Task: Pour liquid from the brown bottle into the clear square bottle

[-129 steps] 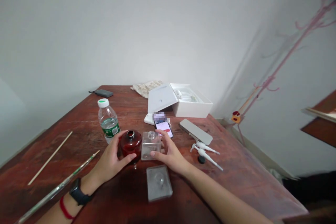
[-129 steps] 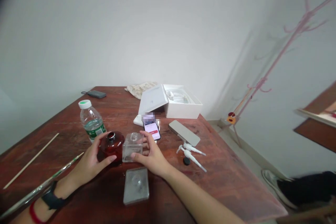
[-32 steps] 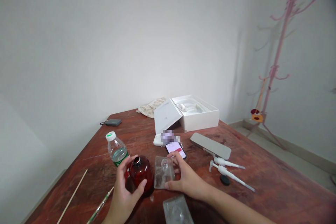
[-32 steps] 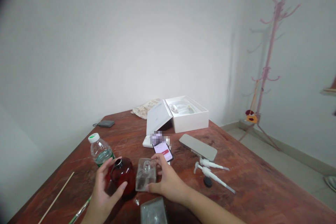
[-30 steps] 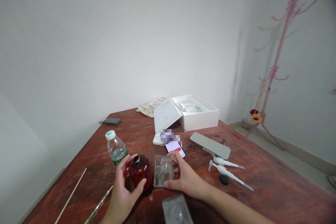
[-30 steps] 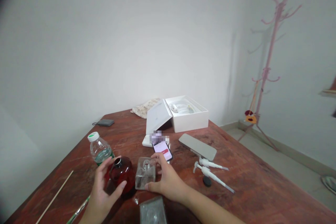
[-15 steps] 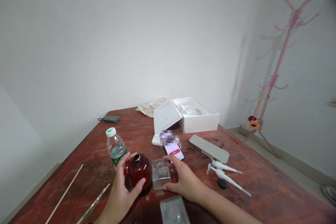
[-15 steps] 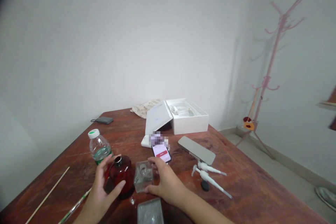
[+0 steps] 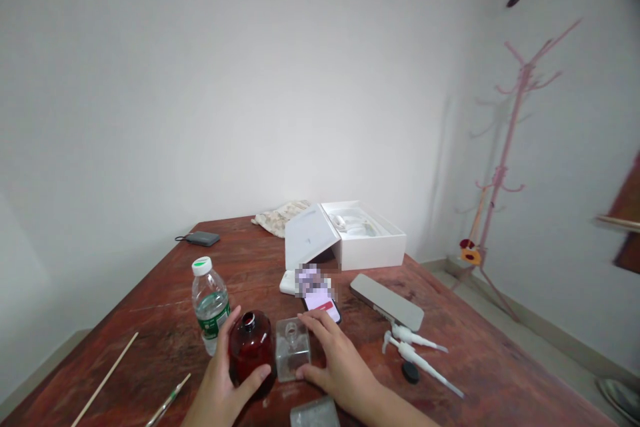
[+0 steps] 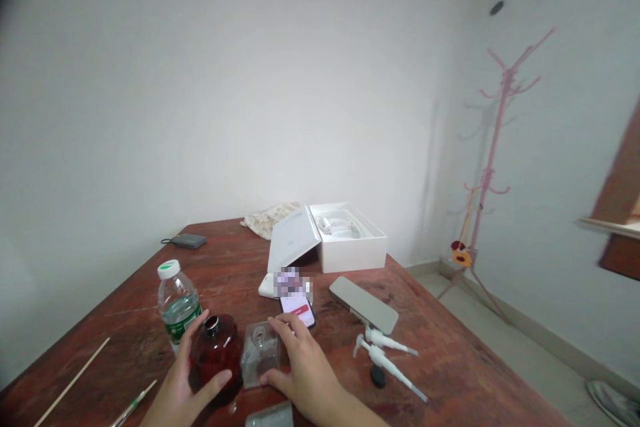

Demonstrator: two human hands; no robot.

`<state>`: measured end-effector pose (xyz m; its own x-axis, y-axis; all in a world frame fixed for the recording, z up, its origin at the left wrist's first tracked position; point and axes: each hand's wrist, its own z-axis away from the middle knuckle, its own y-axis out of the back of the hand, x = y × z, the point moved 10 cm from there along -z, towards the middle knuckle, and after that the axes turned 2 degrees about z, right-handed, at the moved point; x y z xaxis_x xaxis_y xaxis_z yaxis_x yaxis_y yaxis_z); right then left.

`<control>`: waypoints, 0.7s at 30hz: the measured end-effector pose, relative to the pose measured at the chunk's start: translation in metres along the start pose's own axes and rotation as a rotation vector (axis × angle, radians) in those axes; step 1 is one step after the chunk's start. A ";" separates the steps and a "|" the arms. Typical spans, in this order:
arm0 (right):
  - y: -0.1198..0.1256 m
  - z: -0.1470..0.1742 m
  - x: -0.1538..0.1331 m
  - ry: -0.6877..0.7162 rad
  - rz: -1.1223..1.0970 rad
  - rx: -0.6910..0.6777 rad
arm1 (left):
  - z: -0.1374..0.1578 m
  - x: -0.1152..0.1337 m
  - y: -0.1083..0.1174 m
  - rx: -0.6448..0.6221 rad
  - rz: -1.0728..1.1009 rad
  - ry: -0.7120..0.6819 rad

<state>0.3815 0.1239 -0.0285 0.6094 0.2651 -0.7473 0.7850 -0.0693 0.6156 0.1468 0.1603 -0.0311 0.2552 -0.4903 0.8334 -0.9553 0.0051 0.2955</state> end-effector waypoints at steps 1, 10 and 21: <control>0.001 0.000 -0.002 -0.004 0.004 0.006 | -0.001 -0.001 0.000 -0.015 0.000 0.001; 0.030 -0.009 -0.003 -0.035 -0.197 -0.011 | 0.000 0.011 0.003 0.097 0.009 0.010; 0.004 0.019 0.003 0.017 -0.015 -0.673 | -0.006 -0.023 0.026 0.138 0.076 0.013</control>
<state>0.3891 0.1062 -0.0331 0.5925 0.2772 -0.7564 0.5494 0.5476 0.6310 0.1173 0.1766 -0.0400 0.1819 -0.4819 0.8572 -0.9832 -0.0784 0.1646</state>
